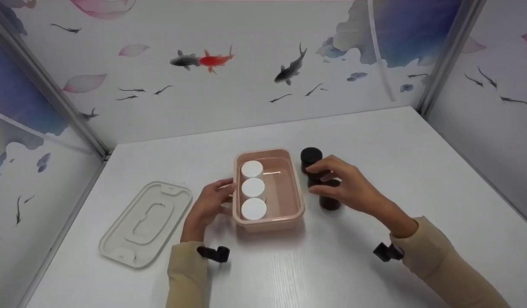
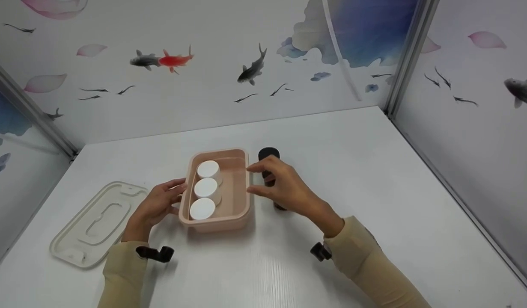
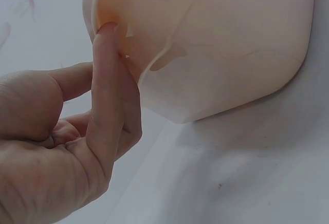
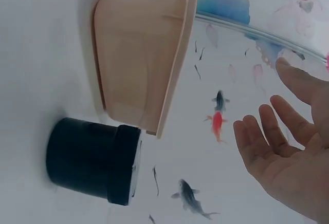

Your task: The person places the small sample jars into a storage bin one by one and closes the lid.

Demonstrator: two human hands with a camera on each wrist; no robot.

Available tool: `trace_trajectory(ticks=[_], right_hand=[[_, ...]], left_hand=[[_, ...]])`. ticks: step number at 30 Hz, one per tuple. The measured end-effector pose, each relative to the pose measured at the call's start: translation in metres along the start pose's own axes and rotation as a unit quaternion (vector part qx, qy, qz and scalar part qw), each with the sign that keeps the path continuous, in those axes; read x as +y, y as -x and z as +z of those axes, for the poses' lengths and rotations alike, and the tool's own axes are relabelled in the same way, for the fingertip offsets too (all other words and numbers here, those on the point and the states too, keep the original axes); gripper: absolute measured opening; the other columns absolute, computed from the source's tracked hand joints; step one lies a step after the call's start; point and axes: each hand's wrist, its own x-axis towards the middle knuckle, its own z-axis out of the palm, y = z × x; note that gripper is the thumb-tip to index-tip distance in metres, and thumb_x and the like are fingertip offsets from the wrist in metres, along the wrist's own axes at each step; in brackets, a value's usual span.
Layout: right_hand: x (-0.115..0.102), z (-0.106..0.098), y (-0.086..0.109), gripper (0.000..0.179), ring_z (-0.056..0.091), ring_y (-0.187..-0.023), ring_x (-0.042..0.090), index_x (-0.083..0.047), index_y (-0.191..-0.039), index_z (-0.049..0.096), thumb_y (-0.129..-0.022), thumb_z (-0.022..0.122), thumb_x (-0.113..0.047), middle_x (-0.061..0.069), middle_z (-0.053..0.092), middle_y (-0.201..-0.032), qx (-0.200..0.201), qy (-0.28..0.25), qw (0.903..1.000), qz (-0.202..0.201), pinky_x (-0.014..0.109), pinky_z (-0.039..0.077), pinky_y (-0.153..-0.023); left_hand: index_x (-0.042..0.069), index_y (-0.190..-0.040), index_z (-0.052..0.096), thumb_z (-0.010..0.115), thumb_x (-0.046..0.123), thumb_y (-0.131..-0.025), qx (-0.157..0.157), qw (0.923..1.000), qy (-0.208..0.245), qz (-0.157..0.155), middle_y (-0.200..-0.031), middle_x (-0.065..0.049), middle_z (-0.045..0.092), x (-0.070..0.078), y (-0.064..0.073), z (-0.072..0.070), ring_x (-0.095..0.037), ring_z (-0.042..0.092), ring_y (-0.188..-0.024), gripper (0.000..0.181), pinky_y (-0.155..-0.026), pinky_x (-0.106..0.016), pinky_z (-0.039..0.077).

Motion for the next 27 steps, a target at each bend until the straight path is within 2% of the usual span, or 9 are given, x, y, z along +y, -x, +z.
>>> trace_trajectory(ticks=[3,6,12,17,22,27], right_hand=[[0.012,-0.002,0.004,0.039,0.060,-0.107,0.003,-0.012,-0.120,0.068,-0.083,0.082,-0.011,0.009,0.065,-0.117,0.001,-0.016,0.9996,-0.024,0.029,0.058,-0.090],[0.024,-0.005,0.007,0.037,0.062,-0.107,0.007,-0.011,-0.118,0.070,-0.083,0.081,-0.009,0.008,0.066,-0.117,0.005,-0.027,0.9990,-0.036,0.027,0.056,-0.091],[0.044,-0.012,0.007,0.036,0.061,-0.112,0.009,-0.006,-0.119,0.068,-0.085,0.079,-0.007,0.007,0.066,-0.118,0.025,-0.041,0.9985,-0.024,0.025,0.054,-0.095],[0.061,-0.016,0.009,0.040,0.061,-0.115,0.014,-0.004,-0.123,0.067,-0.085,0.079,-0.009,0.006,0.065,-0.122,0.022,-0.036,0.9991,0.007,0.024,0.054,-0.095],[0.079,-0.017,0.011,0.050,0.057,-0.122,0.017,-0.005,-0.130,0.061,-0.085,0.081,-0.015,0.008,0.061,-0.131,-0.013,-0.030,0.9979,0.055,0.025,0.052,-0.098],[0.091,-0.019,0.011,0.055,0.054,-0.126,0.025,-0.009,-0.134,0.058,-0.086,0.081,-0.021,0.007,0.057,-0.136,-0.041,-0.026,0.9949,0.088,0.035,0.049,-0.102]], left_hand=[[0.009,-0.144,0.052,0.060,0.027,-0.101,0.002,1.0000,0.005,-0.002,-0.122,-0.016,0.069,-0.001,-0.001,0.001,-0.021,0.071,-0.097,0.047,-0.066,-0.032,0.061],[0.009,-0.144,0.052,0.060,0.027,-0.101,-0.001,1.0000,0.003,0.000,-0.121,-0.016,0.069,-0.002,-0.002,0.002,-0.021,0.072,-0.097,0.048,-0.066,-0.033,0.062],[0.010,-0.144,0.052,0.060,0.028,-0.102,0.000,1.0000,-0.001,0.001,-0.123,-0.016,0.069,-0.001,-0.002,0.001,-0.020,0.071,-0.097,0.047,-0.067,-0.033,0.062],[0.010,-0.144,0.053,0.060,0.028,-0.101,0.002,1.0000,-0.004,-0.003,-0.122,-0.016,0.069,0.001,-0.001,0.000,-0.020,0.071,-0.097,0.047,-0.066,-0.032,0.061],[0.010,-0.144,0.052,0.060,0.029,-0.101,0.000,0.9999,-0.008,-0.007,-0.124,-0.016,0.069,0.001,0.000,0.001,-0.022,0.071,-0.099,0.048,-0.067,-0.032,0.062],[0.009,-0.144,0.052,0.060,0.029,-0.102,0.004,0.9999,-0.013,-0.006,-0.125,-0.017,0.068,0.002,0.001,0.000,-0.020,0.071,-0.098,0.047,-0.067,-0.032,0.061]])
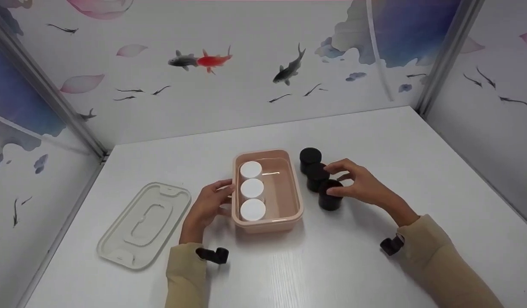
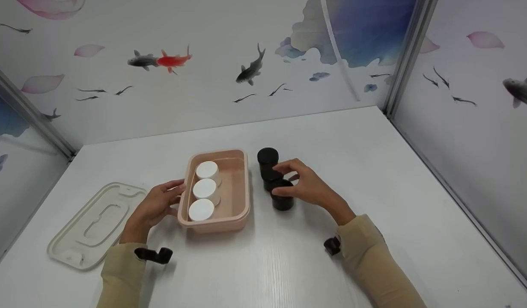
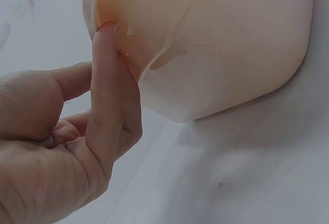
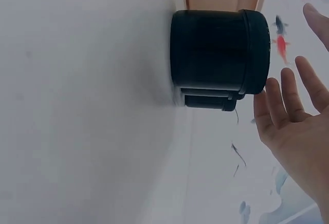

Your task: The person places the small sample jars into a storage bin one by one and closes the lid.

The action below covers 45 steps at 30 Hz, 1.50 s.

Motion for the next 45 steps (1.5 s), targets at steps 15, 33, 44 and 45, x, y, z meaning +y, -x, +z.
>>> trace_trajectory(ticks=[15,33,44,45], right_hand=[[0.011,0.000,0.000,0.069,0.049,-0.129,0.036,-0.005,-0.134,0.047,-0.081,0.085,-0.026,0.017,0.050,-0.140,-0.073,0.002,0.9935,0.087,0.049,0.045,-0.104],[0.009,-0.001,0.004,0.071,0.048,-0.132,0.037,-0.006,-0.137,0.042,-0.084,0.082,-0.033,0.019,0.051,-0.140,-0.119,0.036,0.9841,0.127,0.052,0.042,-0.107],[-0.003,-0.006,0.003,0.069,0.051,-0.126,0.032,-0.008,-0.137,0.043,-0.087,0.078,-0.038,0.017,0.052,-0.138,-0.121,0.040,0.9828,0.133,0.046,0.048,-0.102],[-0.004,-0.007,0.003,0.069,0.051,-0.126,0.032,-0.007,-0.138,0.042,-0.088,0.078,-0.038,0.017,0.052,-0.138,-0.121,0.039,0.9834,0.130,0.046,0.047,-0.102]], left_hand=[[0.008,-0.145,0.051,0.059,0.028,-0.102,-0.003,0.9999,0.009,0.004,-0.123,-0.017,0.069,-0.002,-0.001,-0.003,-0.019,0.071,-0.095,0.048,-0.064,-0.030,0.061],[0.007,-0.144,0.051,0.060,0.028,-0.101,-0.004,0.9999,0.012,0.004,-0.125,-0.019,0.068,-0.001,-0.001,-0.001,-0.019,0.072,-0.095,0.048,-0.063,-0.030,0.061],[0.008,-0.145,0.051,0.059,0.027,-0.102,0.004,1.0000,0.001,0.005,-0.125,-0.018,0.068,-0.002,-0.001,0.000,-0.020,0.072,-0.097,0.048,-0.065,-0.031,0.061],[0.008,-0.145,0.051,0.059,0.027,-0.102,0.004,1.0000,0.001,0.005,-0.125,-0.018,0.068,-0.002,-0.001,0.000,-0.020,0.072,-0.097,0.047,-0.065,-0.031,0.061]])
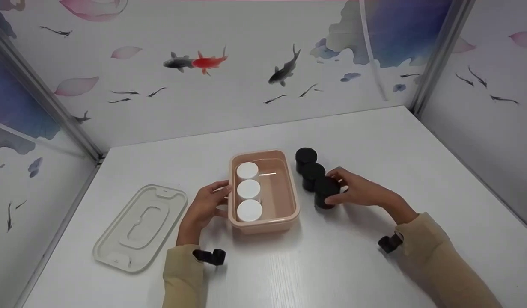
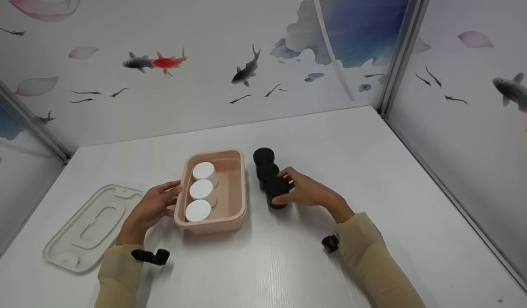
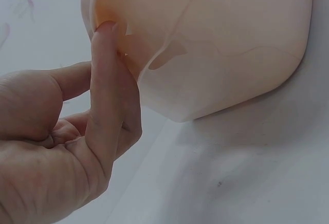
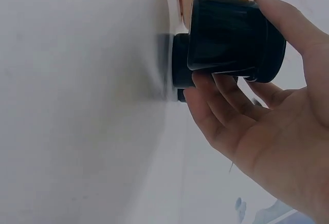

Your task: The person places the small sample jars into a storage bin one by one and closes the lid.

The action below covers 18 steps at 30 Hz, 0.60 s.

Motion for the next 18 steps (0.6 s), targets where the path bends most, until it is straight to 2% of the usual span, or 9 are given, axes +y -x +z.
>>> trace_trajectory(ticks=[12,18], right_hand=[[-0.021,0.002,0.006,0.062,0.055,-0.124,0.032,-0.008,-0.141,0.043,-0.093,0.073,-0.033,0.019,0.053,-0.136,0.033,-0.039,0.9979,-0.040,0.045,0.049,-0.102],[-0.033,0.005,0.010,0.064,0.056,-0.123,0.033,-0.011,-0.142,0.045,-0.090,0.075,-0.033,0.019,0.055,-0.135,0.067,-0.070,0.9952,-0.016,0.038,0.052,-0.094]], left_hand=[[0.009,-0.145,0.051,0.060,0.029,-0.101,0.000,1.0000,0.002,-0.004,-0.126,-0.018,0.068,-0.001,0.000,0.000,-0.022,0.071,-0.100,0.048,-0.068,-0.033,0.062],[0.009,-0.145,0.051,0.061,0.029,-0.101,-0.004,1.0000,-0.003,0.000,-0.125,-0.018,0.068,0.000,0.000,0.000,-0.020,0.071,-0.097,0.050,-0.066,-0.032,0.061]])
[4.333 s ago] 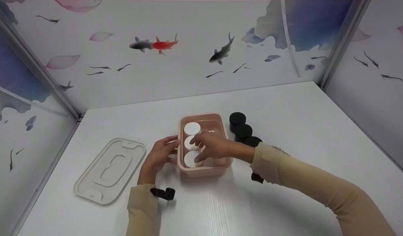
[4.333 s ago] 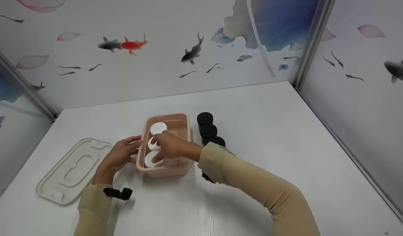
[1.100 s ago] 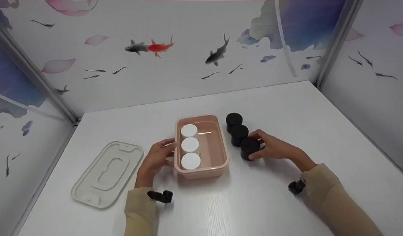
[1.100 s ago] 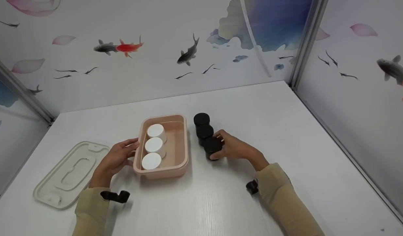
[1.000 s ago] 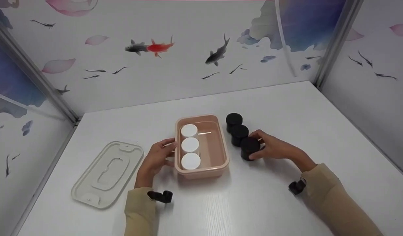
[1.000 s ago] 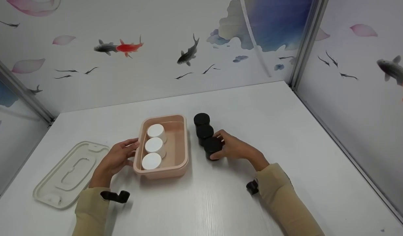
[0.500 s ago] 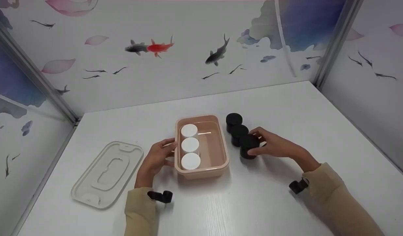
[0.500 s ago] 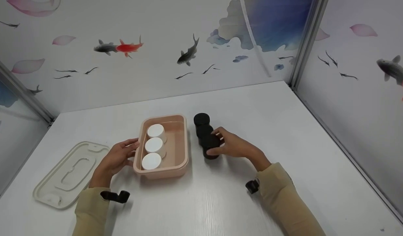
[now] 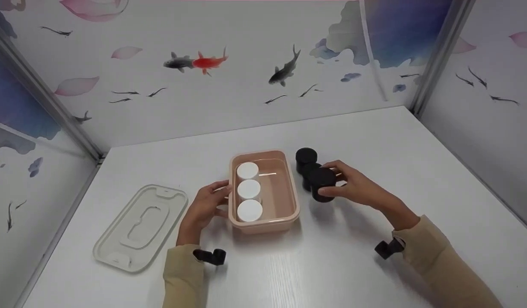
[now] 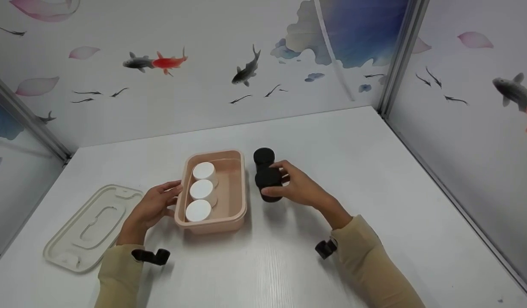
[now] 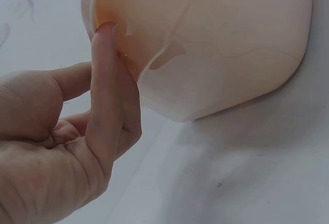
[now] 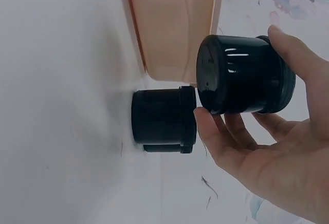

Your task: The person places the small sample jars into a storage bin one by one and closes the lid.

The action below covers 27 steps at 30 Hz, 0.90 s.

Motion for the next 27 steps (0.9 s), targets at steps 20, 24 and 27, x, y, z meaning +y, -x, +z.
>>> trace_trajectory(ticks=[20,24,27], right_hand=[[-0.026,0.023,-0.006,0.069,0.054,-0.127,0.034,-0.012,-0.145,0.044,-0.086,0.079,-0.027,0.018,0.050,-0.141,0.062,-0.067,0.9957,0.012,0.031,0.051,-0.091],[-0.033,0.023,-0.011,0.073,0.054,-0.129,0.034,-0.013,-0.148,0.042,-0.087,0.079,-0.031,0.017,0.049,-0.144,0.070,-0.052,0.9961,0.015,0.034,0.050,-0.094],[-0.040,0.018,-0.016,0.075,0.053,-0.130,0.034,-0.013,-0.150,0.039,-0.088,0.077,-0.032,0.018,0.049,-0.146,0.071,-0.048,0.9961,0.017,0.039,0.049,-0.099]], left_hand=[[0.008,-0.144,0.052,0.061,0.030,-0.101,0.003,1.0000,-0.001,0.003,-0.127,-0.019,0.067,0.003,0.002,0.000,-0.019,0.071,-0.098,0.049,-0.067,-0.032,0.061],[0.008,-0.145,0.051,0.060,0.030,-0.101,0.003,1.0000,0.000,0.002,-0.127,-0.018,0.067,0.001,0.003,0.000,-0.020,0.071,-0.099,0.049,-0.068,-0.032,0.061],[0.008,-0.145,0.051,0.060,0.030,-0.101,0.003,1.0000,0.001,-0.001,-0.127,-0.018,0.067,0.002,0.002,0.000,-0.020,0.071,-0.099,0.049,-0.069,-0.032,0.061]])
